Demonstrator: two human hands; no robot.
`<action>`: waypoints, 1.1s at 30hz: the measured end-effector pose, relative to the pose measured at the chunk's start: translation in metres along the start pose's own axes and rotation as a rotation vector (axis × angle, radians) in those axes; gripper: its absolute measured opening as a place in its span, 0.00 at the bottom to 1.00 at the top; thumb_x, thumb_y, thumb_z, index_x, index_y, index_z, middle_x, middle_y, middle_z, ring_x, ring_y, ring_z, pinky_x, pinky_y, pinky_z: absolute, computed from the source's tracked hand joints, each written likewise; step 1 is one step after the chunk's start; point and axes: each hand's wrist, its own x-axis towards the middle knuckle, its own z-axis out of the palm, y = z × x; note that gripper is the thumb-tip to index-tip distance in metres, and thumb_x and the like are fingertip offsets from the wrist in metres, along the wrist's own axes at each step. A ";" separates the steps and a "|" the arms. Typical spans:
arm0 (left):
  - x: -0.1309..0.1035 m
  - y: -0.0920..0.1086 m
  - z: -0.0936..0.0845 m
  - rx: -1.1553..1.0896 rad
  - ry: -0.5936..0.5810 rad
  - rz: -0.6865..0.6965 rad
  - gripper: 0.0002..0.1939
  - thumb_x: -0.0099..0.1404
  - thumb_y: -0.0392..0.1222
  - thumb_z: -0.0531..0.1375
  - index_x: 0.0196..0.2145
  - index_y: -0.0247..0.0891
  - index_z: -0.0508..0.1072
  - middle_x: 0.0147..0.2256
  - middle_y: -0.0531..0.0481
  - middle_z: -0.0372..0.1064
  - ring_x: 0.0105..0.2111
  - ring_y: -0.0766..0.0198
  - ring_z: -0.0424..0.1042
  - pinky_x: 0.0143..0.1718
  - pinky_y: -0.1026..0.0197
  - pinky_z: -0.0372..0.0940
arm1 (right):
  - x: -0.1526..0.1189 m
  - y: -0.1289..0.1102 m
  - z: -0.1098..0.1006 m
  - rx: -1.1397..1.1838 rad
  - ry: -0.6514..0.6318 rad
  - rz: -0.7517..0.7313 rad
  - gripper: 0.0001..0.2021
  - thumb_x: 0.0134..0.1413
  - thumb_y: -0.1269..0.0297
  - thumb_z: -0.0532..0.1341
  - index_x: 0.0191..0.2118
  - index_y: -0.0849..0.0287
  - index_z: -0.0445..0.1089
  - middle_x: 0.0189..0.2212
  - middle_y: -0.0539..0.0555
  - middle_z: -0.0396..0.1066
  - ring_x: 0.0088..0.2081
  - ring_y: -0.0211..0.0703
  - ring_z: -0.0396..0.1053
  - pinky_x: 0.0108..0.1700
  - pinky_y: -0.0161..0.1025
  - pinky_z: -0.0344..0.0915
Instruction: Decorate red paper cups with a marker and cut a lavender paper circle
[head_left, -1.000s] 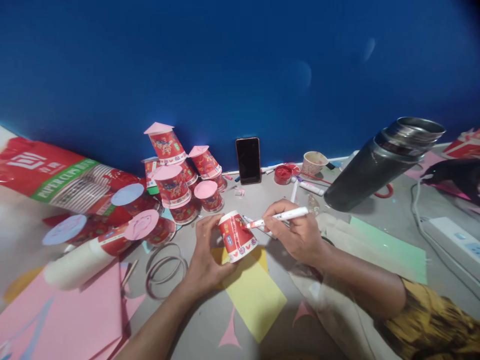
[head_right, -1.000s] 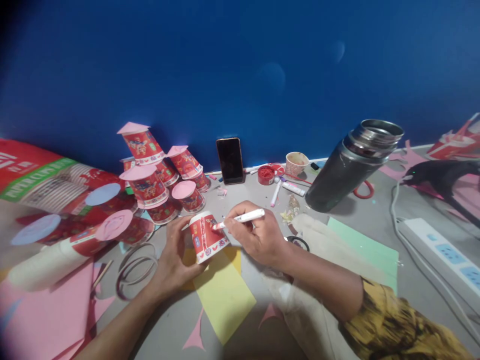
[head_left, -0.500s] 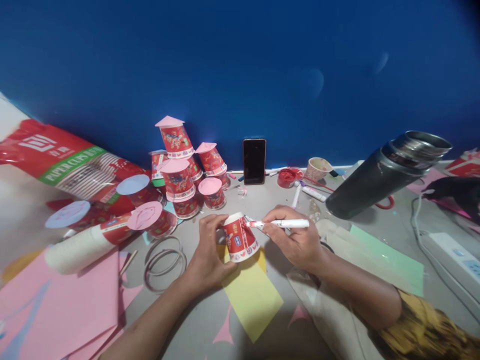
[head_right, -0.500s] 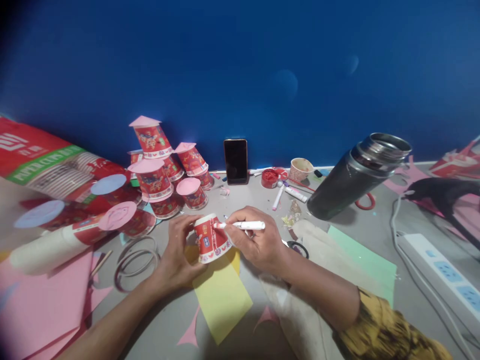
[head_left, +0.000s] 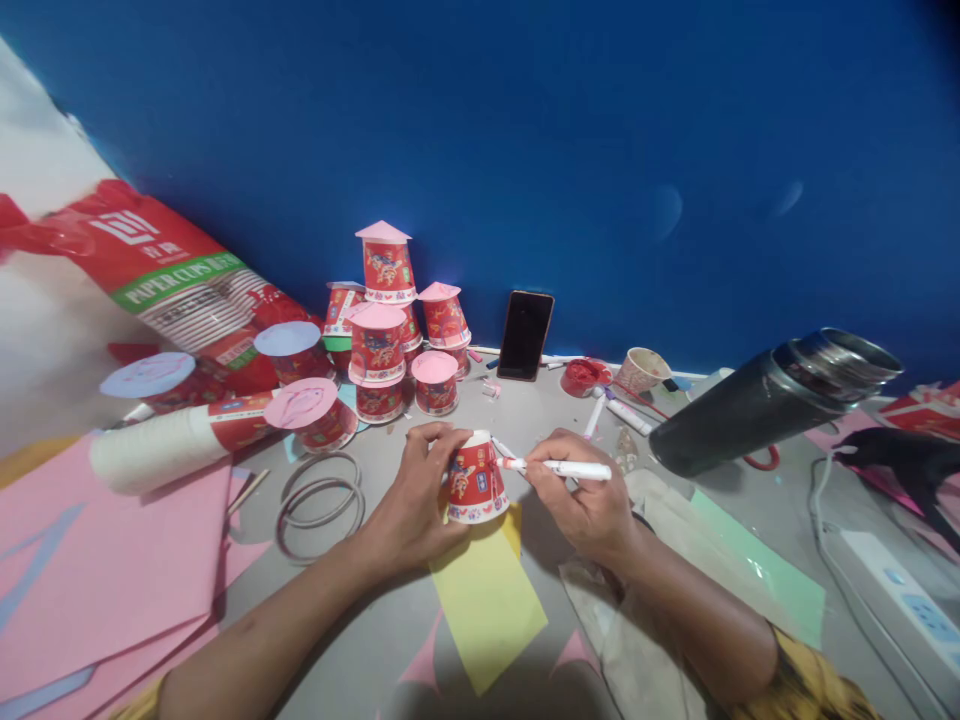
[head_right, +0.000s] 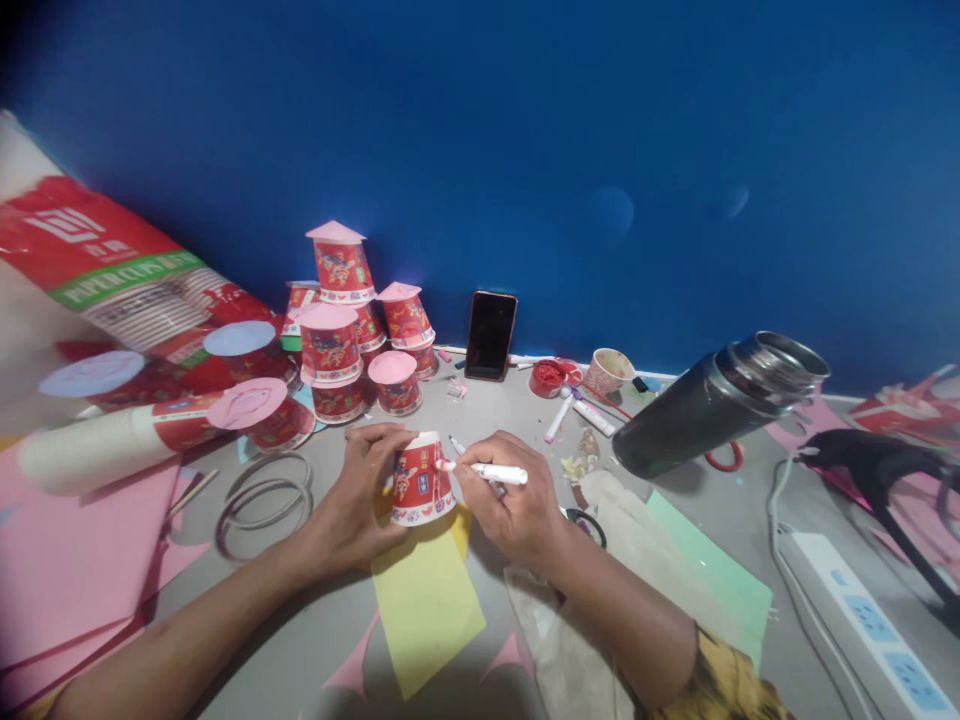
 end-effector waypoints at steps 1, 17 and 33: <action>0.000 0.000 0.000 0.012 0.001 -0.001 0.47 0.52 0.29 0.69 0.66 0.46 0.58 0.57 0.39 0.56 0.62 0.41 0.63 0.62 0.36 0.69 | 0.000 -0.001 0.001 0.005 0.013 -0.006 0.06 0.70 0.67 0.61 0.38 0.55 0.73 0.29 0.51 0.76 0.29 0.42 0.73 0.33 0.39 0.67; -0.002 0.003 0.001 0.067 -0.028 -0.017 0.45 0.53 0.33 0.70 0.65 0.46 0.57 0.54 0.40 0.55 0.59 0.40 0.62 0.58 0.37 0.68 | 0.001 -0.003 0.005 -0.064 -0.041 -0.073 0.07 0.70 0.68 0.60 0.38 0.55 0.73 0.28 0.51 0.75 0.29 0.42 0.72 0.33 0.39 0.65; -0.002 0.004 -0.001 0.095 -0.013 0.029 0.41 0.56 0.40 0.70 0.66 0.45 0.61 0.55 0.39 0.62 0.58 0.40 0.66 0.59 0.38 0.66 | 0.001 -0.007 0.006 -0.034 -0.085 -0.115 0.07 0.72 0.66 0.60 0.39 0.54 0.73 0.28 0.52 0.76 0.29 0.43 0.71 0.33 0.40 0.66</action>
